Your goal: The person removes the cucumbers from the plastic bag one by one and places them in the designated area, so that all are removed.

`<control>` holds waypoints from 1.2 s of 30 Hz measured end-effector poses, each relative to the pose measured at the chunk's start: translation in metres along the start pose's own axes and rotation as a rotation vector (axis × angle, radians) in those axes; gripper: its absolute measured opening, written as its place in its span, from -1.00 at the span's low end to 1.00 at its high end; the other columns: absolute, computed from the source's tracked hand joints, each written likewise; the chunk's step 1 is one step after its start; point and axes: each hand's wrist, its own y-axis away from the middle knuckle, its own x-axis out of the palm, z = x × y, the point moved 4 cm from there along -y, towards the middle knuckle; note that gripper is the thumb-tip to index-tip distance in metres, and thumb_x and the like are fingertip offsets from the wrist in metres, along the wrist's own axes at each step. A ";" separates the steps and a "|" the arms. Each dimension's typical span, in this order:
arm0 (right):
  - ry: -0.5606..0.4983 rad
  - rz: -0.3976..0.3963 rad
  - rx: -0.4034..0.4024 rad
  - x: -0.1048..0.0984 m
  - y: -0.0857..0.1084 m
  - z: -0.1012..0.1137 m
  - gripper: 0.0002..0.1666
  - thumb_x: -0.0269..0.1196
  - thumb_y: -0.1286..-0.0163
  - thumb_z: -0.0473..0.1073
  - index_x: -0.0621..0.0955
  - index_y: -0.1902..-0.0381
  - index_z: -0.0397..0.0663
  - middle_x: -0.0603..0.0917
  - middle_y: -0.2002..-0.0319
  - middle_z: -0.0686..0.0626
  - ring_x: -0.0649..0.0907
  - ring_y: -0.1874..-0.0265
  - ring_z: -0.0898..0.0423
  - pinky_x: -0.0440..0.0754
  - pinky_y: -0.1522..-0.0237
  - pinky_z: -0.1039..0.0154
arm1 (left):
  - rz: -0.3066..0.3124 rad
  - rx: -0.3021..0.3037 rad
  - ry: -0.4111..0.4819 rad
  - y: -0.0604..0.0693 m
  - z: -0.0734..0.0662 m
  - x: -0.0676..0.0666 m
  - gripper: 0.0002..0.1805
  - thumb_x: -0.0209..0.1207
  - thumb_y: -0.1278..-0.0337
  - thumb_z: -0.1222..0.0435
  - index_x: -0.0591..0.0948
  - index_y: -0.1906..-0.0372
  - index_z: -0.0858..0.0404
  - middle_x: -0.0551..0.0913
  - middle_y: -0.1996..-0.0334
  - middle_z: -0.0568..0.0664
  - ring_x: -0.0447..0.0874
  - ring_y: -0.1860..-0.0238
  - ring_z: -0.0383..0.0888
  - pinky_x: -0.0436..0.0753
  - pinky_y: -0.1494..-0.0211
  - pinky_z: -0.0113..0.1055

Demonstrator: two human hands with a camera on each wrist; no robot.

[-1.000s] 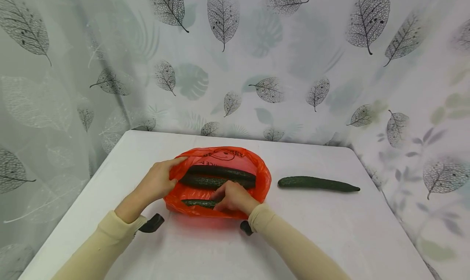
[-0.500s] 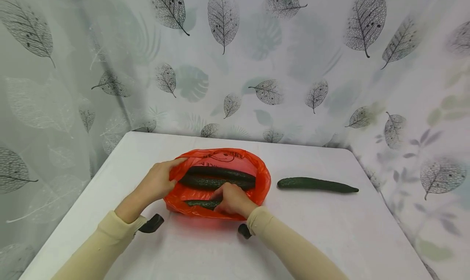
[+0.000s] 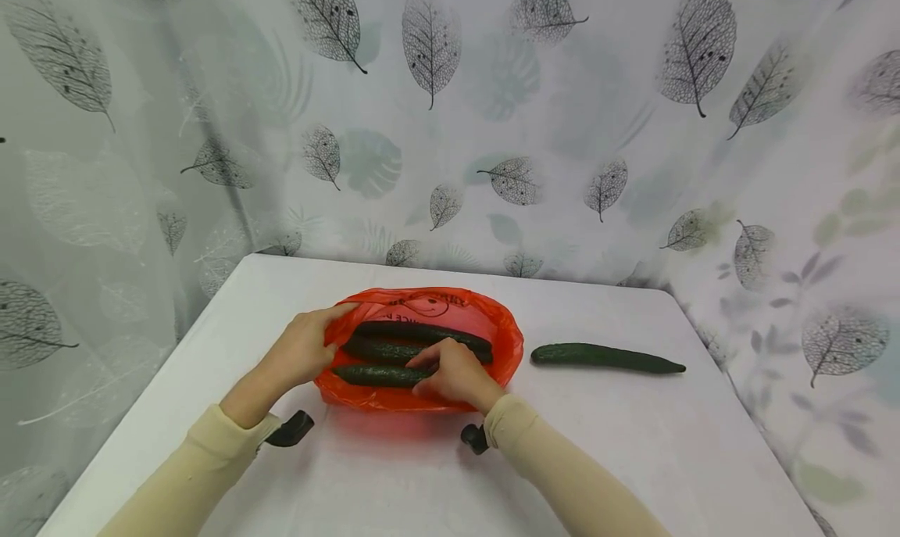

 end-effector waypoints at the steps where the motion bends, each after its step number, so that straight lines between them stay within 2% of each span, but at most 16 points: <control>1: -0.011 -0.006 0.001 -0.003 0.001 0.001 -0.63 0.54 -0.14 -0.17 0.80 0.06 0.22 0.73 0.08 0.17 0.58 -0.03 0.06 0.63 0.00 0.12 | -0.001 -0.001 0.002 0.000 0.000 0.000 -0.18 0.07 0.14 0.69 0.50 -0.39 0.23 0.66 -0.12 0.17 0.57 0.14 0.04 0.61 0.19 -0.18; 8: -0.061 -0.054 0.007 -0.018 0.009 0.004 -0.64 0.51 -0.18 -0.21 0.80 0.05 0.21 0.69 0.00 0.12 0.50 -0.13 -0.01 0.63 -0.03 0.08 | -0.009 -0.003 -0.011 -0.001 0.000 0.001 -0.20 0.07 0.10 0.67 0.50 -0.40 0.23 0.65 -0.13 0.17 0.59 0.11 0.05 0.64 0.09 -0.11; 14: -0.084 -0.093 -0.073 -0.031 0.018 0.002 -0.62 0.50 -0.18 -0.26 0.79 0.03 0.15 0.71 0.01 0.08 0.57 -0.08 0.00 0.63 -0.03 0.09 | -0.020 0.015 -0.038 -0.002 0.000 0.002 -0.21 0.07 0.11 0.68 0.51 -0.38 0.27 0.65 -0.14 0.17 0.57 0.13 0.05 0.59 0.08 -0.11; 17: -0.131 -0.101 -0.112 -0.040 0.022 0.003 -0.59 0.51 -0.18 -0.23 0.78 -0.02 0.12 0.72 -0.01 0.06 0.58 -0.07 -0.01 0.64 0.01 0.11 | -0.019 0.008 -0.037 -0.002 0.000 0.001 -0.21 0.06 0.11 0.68 0.51 -0.38 0.25 0.65 -0.14 0.16 0.55 0.15 0.05 0.56 0.10 -0.12; 23: -0.257 -0.106 -0.144 -0.056 0.027 0.008 -0.50 0.52 -0.18 -0.13 0.73 -0.12 0.14 0.71 -0.07 0.08 0.57 -0.15 0.03 0.59 -0.12 0.06 | -0.003 -0.016 -0.014 0.002 0.002 0.000 -0.23 0.08 0.06 0.65 0.48 -0.40 0.28 0.64 -0.13 0.19 0.56 0.12 0.07 0.61 0.12 -0.13; 28: -0.399 -0.123 -0.162 -0.071 0.029 0.012 -0.46 0.50 -0.22 -0.13 0.70 -0.18 0.04 0.67 -0.15 0.02 0.56 -0.19 0.02 0.47 -0.27 0.02 | -0.001 -0.019 -0.014 0.005 0.005 0.000 -0.24 0.09 0.06 0.65 0.46 -0.40 0.32 0.64 -0.11 0.24 0.55 0.18 0.08 0.59 0.30 -0.20; 33: -0.527 -0.165 -0.165 -0.088 0.036 0.014 -0.46 0.45 -0.27 -0.16 0.66 -0.23 -0.05 0.66 -0.16 -0.06 0.60 -0.15 -0.04 0.55 -0.19 0.05 | 0.012 -0.007 -0.022 0.002 0.003 0.001 -0.25 0.09 0.04 0.63 0.45 -0.41 0.33 0.63 -0.11 0.29 0.52 0.23 0.09 0.52 0.42 -0.24; 36: -0.610 -0.188 -0.196 -0.098 0.043 0.013 -0.46 0.40 -0.33 -0.20 0.62 -0.27 -0.08 0.66 -0.16 -0.10 0.60 -0.15 -0.08 0.58 -0.17 0.09 | 0.024 0.000 -0.026 -0.001 -0.001 0.003 -0.25 0.08 0.05 0.63 0.45 -0.40 0.34 0.63 -0.11 0.30 0.52 0.23 0.08 0.50 0.43 -0.27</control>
